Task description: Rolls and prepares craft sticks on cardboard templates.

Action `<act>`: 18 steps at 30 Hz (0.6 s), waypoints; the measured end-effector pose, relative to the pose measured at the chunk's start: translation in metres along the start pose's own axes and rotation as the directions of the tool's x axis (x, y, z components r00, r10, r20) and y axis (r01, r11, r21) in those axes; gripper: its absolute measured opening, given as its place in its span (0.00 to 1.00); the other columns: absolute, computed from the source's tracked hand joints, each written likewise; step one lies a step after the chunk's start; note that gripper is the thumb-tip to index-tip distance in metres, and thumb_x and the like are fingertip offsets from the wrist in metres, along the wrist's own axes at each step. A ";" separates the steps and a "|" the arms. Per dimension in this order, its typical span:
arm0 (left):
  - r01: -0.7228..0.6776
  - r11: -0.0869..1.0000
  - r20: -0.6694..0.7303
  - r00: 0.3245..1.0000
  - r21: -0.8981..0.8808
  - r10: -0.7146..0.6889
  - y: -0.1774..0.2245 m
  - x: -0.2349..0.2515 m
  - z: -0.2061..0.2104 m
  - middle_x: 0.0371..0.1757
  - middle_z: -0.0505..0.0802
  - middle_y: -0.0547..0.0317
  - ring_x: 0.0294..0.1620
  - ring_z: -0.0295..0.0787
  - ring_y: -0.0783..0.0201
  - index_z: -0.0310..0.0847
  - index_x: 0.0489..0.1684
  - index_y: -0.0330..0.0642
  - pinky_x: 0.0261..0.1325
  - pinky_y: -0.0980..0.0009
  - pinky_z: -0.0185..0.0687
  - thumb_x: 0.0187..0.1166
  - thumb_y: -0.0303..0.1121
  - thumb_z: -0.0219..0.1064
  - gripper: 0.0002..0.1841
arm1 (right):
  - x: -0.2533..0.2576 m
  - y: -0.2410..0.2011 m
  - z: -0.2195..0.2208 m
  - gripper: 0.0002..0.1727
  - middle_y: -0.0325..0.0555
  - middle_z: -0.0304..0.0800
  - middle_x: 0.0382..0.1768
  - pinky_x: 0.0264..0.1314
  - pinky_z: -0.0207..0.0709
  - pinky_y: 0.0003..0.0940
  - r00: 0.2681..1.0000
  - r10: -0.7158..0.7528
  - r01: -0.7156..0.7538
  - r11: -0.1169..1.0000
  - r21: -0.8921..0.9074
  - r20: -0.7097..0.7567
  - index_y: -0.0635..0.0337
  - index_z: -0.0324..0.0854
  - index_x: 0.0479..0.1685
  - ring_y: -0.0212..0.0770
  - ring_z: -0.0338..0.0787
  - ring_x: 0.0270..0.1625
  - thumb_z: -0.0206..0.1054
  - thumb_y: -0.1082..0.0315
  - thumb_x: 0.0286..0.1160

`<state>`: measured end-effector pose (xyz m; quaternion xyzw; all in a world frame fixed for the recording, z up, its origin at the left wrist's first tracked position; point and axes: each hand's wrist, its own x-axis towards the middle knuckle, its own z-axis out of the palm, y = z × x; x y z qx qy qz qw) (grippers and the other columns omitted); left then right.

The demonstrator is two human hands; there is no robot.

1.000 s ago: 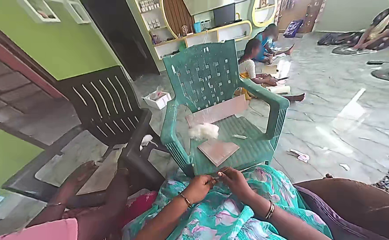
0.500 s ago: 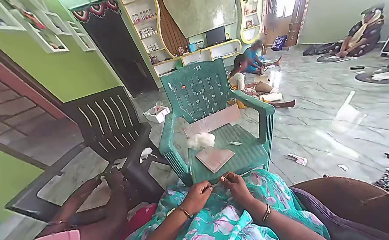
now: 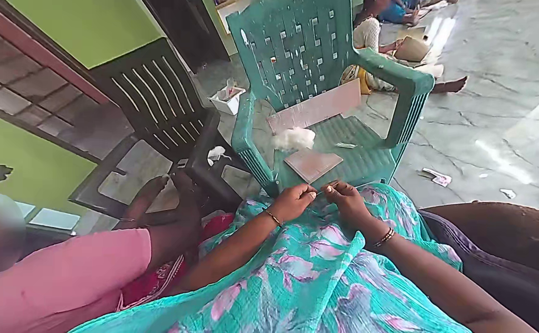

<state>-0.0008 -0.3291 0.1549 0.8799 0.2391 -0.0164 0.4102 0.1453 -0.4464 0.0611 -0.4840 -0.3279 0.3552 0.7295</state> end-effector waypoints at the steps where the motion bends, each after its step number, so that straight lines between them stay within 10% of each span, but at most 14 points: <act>1: 0.006 1.000 0.006 1.000 0.001 -0.006 0.001 0.002 0.001 0.48 0.91 0.49 0.42 0.86 0.67 0.82 0.65 0.33 0.51 0.70 0.82 0.94 0.37 0.53 0.18 | 0.000 0.001 0.000 0.08 0.33 0.90 0.35 0.42 0.80 0.23 1.000 -0.003 0.003 1.000 0.000 0.010 0.60 0.84 0.37 0.25 0.84 0.32 0.60 0.77 0.82; 18: 0.161 0.987 0.002 0.987 0.026 -0.161 -0.023 -0.006 -0.041 0.33 0.87 0.59 0.32 0.82 0.74 0.84 0.46 0.32 0.44 0.75 0.80 0.90 0.32 0.60 0.11 | 0.012 -0.001 -0.013 0.13 0.31 0.84 0.29 0.34 0.77 0.22 0.943 0.122 -0.012 0.942 0.336 -0.310 0.50 0.77 0.36 0.26 0.80 0.27 0.52 0.73 0.90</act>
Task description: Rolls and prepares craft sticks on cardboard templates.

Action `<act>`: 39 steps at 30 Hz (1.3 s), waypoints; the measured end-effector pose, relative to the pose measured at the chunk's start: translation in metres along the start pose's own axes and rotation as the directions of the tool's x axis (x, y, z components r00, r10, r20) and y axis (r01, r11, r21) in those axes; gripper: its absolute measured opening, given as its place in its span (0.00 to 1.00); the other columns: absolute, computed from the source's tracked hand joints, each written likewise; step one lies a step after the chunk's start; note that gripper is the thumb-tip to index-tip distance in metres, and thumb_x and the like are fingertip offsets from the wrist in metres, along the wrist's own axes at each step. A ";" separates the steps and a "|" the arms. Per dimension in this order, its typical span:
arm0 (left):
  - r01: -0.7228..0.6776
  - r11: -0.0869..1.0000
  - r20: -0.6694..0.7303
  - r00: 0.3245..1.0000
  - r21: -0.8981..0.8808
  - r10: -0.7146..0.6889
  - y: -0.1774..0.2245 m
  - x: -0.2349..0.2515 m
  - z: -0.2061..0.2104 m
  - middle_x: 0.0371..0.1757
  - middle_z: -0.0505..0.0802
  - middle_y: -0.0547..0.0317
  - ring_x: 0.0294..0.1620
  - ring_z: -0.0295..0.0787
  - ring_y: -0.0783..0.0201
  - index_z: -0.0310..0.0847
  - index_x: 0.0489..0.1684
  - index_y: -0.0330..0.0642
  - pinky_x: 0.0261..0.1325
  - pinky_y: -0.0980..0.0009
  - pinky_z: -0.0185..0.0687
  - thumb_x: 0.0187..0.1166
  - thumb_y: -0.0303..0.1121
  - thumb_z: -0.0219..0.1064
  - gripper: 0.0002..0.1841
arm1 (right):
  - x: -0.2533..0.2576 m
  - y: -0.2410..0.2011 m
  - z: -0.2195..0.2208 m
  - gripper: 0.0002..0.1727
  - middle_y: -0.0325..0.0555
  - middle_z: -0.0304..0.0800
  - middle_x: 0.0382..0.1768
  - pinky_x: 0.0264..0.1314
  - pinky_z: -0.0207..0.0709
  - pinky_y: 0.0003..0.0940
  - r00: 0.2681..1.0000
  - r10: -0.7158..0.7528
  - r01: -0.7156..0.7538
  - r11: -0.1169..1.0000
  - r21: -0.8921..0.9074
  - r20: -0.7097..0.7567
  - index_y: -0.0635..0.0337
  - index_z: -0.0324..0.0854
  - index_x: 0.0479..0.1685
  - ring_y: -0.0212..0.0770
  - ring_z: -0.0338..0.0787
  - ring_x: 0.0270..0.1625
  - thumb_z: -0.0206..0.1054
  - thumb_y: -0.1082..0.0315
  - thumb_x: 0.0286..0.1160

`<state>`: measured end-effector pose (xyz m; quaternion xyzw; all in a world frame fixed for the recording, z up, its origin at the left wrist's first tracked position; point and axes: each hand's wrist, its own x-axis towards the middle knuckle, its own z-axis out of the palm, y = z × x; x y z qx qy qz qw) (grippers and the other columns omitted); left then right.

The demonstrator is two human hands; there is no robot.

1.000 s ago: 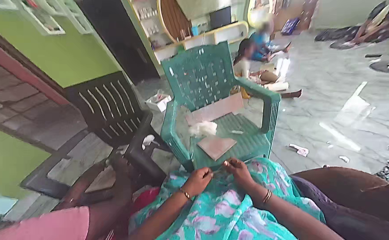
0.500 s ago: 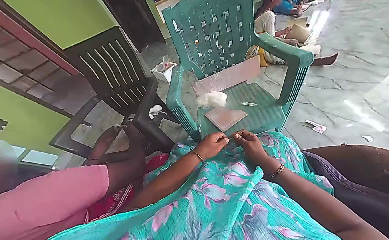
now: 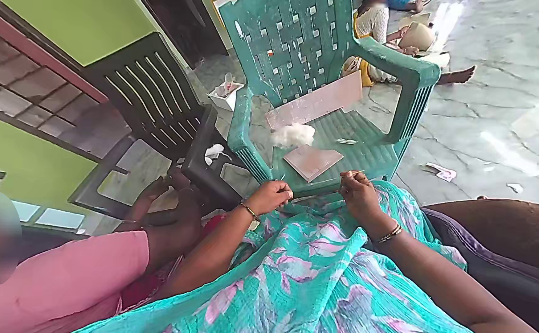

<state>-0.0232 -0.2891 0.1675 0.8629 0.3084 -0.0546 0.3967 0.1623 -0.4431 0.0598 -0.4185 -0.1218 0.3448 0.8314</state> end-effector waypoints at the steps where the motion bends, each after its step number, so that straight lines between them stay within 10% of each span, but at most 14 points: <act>1: 0.017 1.000 -0.014 1.000 0.022 -0.017 -0.003 -0.002 -0.004 0.35 0.88 0.57 0.34 0.83 0.72 0.84 0.47 0.31 0.45 0.73 0.81 0.90 0.32 0.60 0.12 | 0.003 -0.002 -0.002 0.12 0.30 0.82 0.28 0.32 0.76 0.22 1.000 -0.005 0.005 1.000 0.020 -0.028 0.50 0.77 0.36 0.25 0.79 0.26 0.52 0.72 0.90; 10: -0.135 0.972 -0.197 0.965 0.193 0.173 -0.003 -0.003 -0.011 0.47 0.92 0.45 0.48 0.90 0.54 0.87 0.49 0.33 0.58 0.52 0.85 0.76 0.32 0.77 0.12 | 0.010 -0.001 -0.007 0.14 0.30 0.80 0.24 0.32 0.77 0.23 1.000 -0.025 0.025 0.999 0.028 -0.012 0.49 0.77 0.36 0.26 0.78 0.25 0.51 0.72 0.90; 15: -0.306 0.910 -0.174 0.916 0.280 0.362 0.015 0.010 0.017 0.55 0.93 0.46 0.57 0.91 0.53 0.89 0.61 0.36 0.66 0.54 0.84 0.87 0.36 0.64 0.15 | 0.004 0.002 -0.006 0.15 0.32 0.85 0.27 0.35 0.79 0.23 0.992 -0.064 0.067 0.998 -0.017 0.111 0.52 0.79 0.37 0.27 0.82 0.28 0.49 0.74 0.90; 39: -0.260 0.924 -0.003 0.962 0.282 0.272 0.027 0.005 0.026 0.51 0.89 0.34 0.55 0.85 0.46 0.83 0.48 0.23 0.64 0.55 0.77 0.88 0.30 0.53 0.16 | 0.000 0.000 0.003 0.16 0.32 0.85 0.25 0.31 0.75 0.19 0.993 -0.103 0.103 0.995 0.001 0.052 0.56 0.78 0.30 0.24 0.80 0.24 0.52 0.80 0.85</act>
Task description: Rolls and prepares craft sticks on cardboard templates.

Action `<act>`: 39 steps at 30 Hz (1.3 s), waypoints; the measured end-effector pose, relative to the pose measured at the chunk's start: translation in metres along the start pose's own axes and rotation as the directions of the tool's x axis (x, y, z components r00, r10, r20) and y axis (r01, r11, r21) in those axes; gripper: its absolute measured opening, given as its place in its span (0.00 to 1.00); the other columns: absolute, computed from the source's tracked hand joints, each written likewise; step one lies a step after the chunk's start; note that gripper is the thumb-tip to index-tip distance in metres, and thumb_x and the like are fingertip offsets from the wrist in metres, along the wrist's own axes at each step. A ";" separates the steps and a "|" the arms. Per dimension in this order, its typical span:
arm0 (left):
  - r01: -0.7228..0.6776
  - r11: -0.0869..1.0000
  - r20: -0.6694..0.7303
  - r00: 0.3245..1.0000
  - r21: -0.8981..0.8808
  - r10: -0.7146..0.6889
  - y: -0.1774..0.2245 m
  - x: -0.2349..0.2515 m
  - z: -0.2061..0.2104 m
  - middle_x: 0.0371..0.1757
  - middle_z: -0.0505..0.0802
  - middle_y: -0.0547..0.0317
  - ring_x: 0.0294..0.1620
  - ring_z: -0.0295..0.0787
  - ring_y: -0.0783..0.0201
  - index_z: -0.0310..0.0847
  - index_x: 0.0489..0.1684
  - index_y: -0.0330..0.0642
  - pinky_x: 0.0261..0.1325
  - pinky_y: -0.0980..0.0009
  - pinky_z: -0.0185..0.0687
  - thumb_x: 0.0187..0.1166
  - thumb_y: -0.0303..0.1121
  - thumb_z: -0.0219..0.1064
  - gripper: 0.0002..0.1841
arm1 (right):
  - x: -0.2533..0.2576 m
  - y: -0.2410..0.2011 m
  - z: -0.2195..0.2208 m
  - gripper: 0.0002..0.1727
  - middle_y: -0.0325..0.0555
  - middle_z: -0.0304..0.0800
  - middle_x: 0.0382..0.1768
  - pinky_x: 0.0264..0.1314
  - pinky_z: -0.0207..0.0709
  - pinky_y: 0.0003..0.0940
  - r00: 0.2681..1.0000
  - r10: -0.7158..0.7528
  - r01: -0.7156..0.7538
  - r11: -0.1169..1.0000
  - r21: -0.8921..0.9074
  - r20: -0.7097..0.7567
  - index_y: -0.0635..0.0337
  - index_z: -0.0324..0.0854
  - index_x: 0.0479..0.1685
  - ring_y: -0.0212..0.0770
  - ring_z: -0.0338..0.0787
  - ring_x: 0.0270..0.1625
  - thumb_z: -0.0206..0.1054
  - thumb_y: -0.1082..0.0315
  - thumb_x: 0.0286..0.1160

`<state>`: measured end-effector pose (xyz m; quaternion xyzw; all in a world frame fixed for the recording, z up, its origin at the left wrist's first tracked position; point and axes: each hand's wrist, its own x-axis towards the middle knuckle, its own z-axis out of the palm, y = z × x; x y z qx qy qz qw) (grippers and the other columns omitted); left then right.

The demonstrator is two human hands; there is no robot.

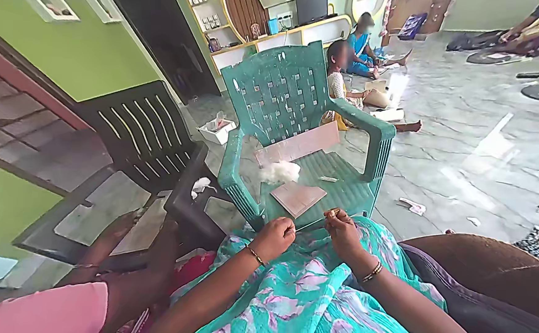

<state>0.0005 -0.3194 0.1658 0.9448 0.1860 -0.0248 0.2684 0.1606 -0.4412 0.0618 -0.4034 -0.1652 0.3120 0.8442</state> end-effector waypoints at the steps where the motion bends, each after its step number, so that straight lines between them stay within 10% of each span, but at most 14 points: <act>1: 0.003 1.000 0.007 1.000 -0.014 -0.003 -0.002 -0.001 0.000 0.51 0.89 0.35 0.56 0.85 0.47 0.83 0.48 0.24 0.65 0.55 0.77 0.88 0.30 0.53 0.16 | 0.000 0.001 0.000 0.16 0.32 0.84 0.24 0.30 0.74 0.19 1.000 0.005 -0.005 1.000 -0.003 0.003 0.55 0.78 0.29 0.24 0.79 0.24 0.52 0.80 0.85; 8: 0.022 0.998 0.039 0.999 -0.057 -0.020 -0.008 -0.002 0.000 0.49 0.88 0.37 0.54 0.84 0.48 0.83 0.48 0.25 0.63 0.56 0.77 0.88 0.31 0.54 0.16 | 0.002 0.002 0.005 0.15 0.31 0.83 0.22 0.26 0.71 0.18 0.999 0.044 -0.045 0.997 -0.056 -0.014 0.55 0.76 0.29 0.23 0.76 0.21 0.51 0.80 0.85; 14: 0.167 0.984 0.032 0.986 -0.068 -0.165 -0.044 -0.013 -0.013 0.49 0.88 0.36 0.53 0.85 0.46 0.84 0.48 0.25 0.62 0.51 0.77 0.88 0.31 0.53 0.16 | 0.033 -0.025 -0.029 0.11 0.28 0.71 0.19 0.20 0.67 0.18 0.940 0.051 -0.047 0.999 0.020 -0.337 0.51 0.68 0.36 0.24 0.69 0.17 0.49 0.75 0.89; 22: 0.182 0.983 -0.161 0.971 0.023 -0.176 -0.066 -0.009 -0.012 0.47 0.88 0.33 0.54 0.86 0.42 0.82 0.45 0.23 0.65 0.49 0.77 0.94 0.38 0.49 0.23 | 0.032 -0.019 -0.005 0.13 0.32 0.82 0.24 0.28 0.75 0.19 0.999 -0.003 -0.008 0.977 -0.213 -0.054 0.57 0.76 0.34 0.24 0.78 0.23 0.50 0.74 0.90; 28: 0.260 0.946 -0.493 0.809 -0.191 -0.322 -0.099 -0.008 -0.002 0.41 0.88 0.34 0.45 0.86 0.43 0.81 0.42 0.22 0.56 0.47 0.80 0.86 0.43 0.65 0.23 | 0.102 -0.064 -0.054 0.15 0.53 0.80 0.59 0.60 0.74 0.38 0.906 -0.267 0.057 0.846 -0.530 -0.328 0.73 0.75 0.62 0.38 0.79 0.59 0.56 0.70 0.88; 32: 0.387 0.834 -0.425 0.728 -0.393 -0.538 -0.124 -0.005 0.004 0.52 0.87 0.31 0.54 0.86 0.42 0.76 0.58 0.20 0.64 0.48 0.79 0.83 0.39 0.71 0.24 | 0.153 -0.088 -0.101 0.12 0.69 0.55 0.88 0.88 0.55 0.47 0.888 -0.391 0.067 0.631 -0.773 -0.242 0.77 0.83 0.47 0.54 0.58 0.91 0.66 0.71 0.78; 39: 0.354 0.824 -0.304 0.805 -0.443 -0.509 -0.151 -0.002 0.022 0.82 0.73 0.29 0.80 0.75 0.42 0.80 0.68 0.28 0.73 0.56 0.80 0.84 0.34 0.69 0.21 | 0.181 -0.095 -0.112 0.15 0.71 0.57 0.87 0.87 0.58 0.49 0.931 -0.281 -0.018 0.599 -0.801 -0.232 0.75 0.84 0.54 0.57 0.60 0.89 0.69 0.71 0.76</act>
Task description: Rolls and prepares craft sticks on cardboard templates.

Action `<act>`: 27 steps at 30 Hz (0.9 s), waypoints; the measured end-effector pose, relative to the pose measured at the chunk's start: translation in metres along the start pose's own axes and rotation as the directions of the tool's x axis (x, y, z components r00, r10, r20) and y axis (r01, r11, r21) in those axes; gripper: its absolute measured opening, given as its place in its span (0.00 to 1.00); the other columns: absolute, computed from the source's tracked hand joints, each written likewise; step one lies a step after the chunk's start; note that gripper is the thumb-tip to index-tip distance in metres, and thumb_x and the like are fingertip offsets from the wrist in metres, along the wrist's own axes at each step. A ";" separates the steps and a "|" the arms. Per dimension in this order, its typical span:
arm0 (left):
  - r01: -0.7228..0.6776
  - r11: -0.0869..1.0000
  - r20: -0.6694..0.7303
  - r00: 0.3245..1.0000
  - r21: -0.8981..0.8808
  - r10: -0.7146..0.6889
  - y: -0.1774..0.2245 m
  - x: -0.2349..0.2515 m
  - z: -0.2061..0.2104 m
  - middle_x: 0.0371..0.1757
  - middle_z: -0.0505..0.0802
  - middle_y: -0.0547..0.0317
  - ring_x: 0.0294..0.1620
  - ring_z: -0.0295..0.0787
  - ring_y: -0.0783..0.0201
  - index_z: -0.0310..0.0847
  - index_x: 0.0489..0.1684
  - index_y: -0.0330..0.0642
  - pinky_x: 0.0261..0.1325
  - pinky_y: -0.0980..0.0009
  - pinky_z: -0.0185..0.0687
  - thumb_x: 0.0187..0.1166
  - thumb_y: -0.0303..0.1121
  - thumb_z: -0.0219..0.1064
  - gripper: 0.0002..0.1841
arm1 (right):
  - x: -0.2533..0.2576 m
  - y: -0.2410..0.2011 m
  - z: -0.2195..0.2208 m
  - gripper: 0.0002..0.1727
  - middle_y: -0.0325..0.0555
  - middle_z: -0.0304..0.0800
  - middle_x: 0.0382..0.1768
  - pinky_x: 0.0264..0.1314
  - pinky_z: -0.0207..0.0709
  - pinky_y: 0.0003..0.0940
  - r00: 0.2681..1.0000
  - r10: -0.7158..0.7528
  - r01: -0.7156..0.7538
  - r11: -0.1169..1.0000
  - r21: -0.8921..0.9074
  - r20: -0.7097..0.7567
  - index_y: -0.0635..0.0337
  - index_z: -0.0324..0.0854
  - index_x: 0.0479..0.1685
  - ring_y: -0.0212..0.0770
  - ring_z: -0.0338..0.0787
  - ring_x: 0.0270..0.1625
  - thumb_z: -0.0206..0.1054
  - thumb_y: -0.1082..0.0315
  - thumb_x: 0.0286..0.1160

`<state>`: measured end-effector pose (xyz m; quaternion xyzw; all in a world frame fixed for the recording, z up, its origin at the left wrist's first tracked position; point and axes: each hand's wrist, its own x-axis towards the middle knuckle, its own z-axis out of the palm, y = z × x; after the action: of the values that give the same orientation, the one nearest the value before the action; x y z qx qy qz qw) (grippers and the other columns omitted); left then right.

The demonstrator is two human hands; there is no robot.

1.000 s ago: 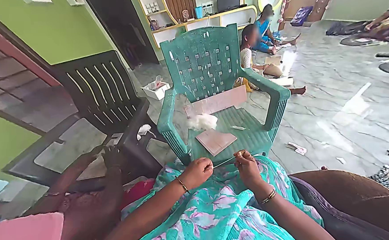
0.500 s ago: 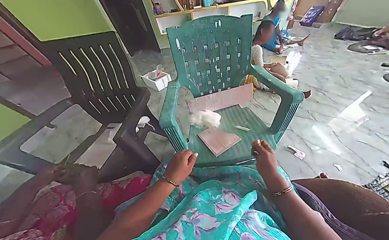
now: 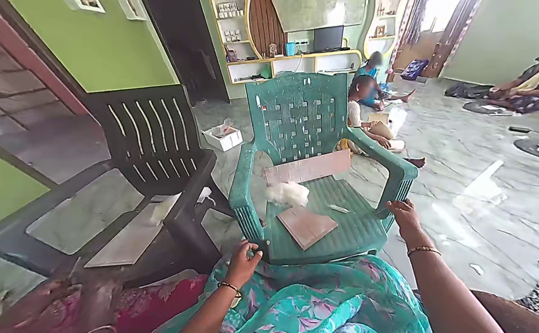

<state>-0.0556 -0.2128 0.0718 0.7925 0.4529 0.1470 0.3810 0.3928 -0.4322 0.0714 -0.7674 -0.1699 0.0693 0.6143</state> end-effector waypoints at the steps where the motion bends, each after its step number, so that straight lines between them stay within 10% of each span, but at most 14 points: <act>1: -0.012 1.000 -0.001 1.000 0.004 0.012 -0.001 0.000 0.001 0.83 0.71 0.29 0.80 0.75 0.42 0.80 0.68 0.29 0.71 0.58 0.82 0.83 0.34 0.70 0.21 | -0.002 0.000 0.001 0.15 0.71 0.56 0.87 0.88 0.56 0.49 1.000 0.001 -0.001 1.000 -0.012 -0.005 0.75 0.84 0.54 0.57 0.58 0.90 0.69 0.71 0.76; 7: 0.061 0.982 -0.077 0.994 -0.179 -0.075 -0.028 0.025 0.002 0.83 0.70 0.29 0.81 0.72 0.39 0.79 0.71 0.32 0.70 0.47 0.81 0.81 0.31 0.71 0.22 | -0.025 0.005 0.004 0.15 0.71 0.49 0.90 0.90 0.53 0.47 1.000 -0.007 0.006 1.000 -0.005 -0.019 0.76 0.84 0.52 0.56 0.52 0.93 0.69 0.70 0.76; 13: 0.195 0.919 0.066 0.981 -0.343 -0.183 -0.030 0.033 -0.004 0.61 0.86 0.40 0.47 0.87 0.54 0.77 0.70 0.33 0.49 0.57 0.84 0.86 0.32 0.66 0.18 | -0.033 -0.001 -0.003 0.13 0.66 0.62 0.85 0.75 0.71 0.49 0.995 0.099 -0.098 0.989 0.108 -0.001 0.73 0.82 0.54 0.53 0.69 0.82 0.66 0.70 0.80; 24: 0.101 0.990 -0.028 0.994 -0.097 -0.105 -0.037 0.018 0.008 0.76 0.78 0.29 0.75 0.78 0.39 0.78 0.67 0.27 0.76 0.46 0.75 0.78 0.31 0.74 0.23 | -0.030 -0.004 -0.005 0.10 0.62 0.72 0.73 0.66 0.75 0.46 0.994 0.106 -0.103 0.978 0.179 -0.002 0.72 0.80 0.48 0.49 0.75 0.71 0.64 0.70 0.82; 27: 0.124 0.992 -0.049 0.991 -0.033 -0.126 -0.035 0.004 0.013 0.74 0.79 0.31 0.69 0.82 0.40 0.79 0.65 0.29 0.69 0.46 0.80 0.77 0.31 0.75 0.22 | -0.026 -0.009 -0.003 0.10 0.59 0.77 0.66 0.64 0.74 0.47 0.992 0.128 -0.124 0.978 0.170 -0.012 0.71 0.80 0.50 0.47 0.77 0.66 0.63 0.71 0.84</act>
<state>-0.0675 -0.2053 0.0374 0.7528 0.5090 0.1498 0.3897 0.3682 -0.4421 0.0778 -0.7227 -0.1074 0.1134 0.6732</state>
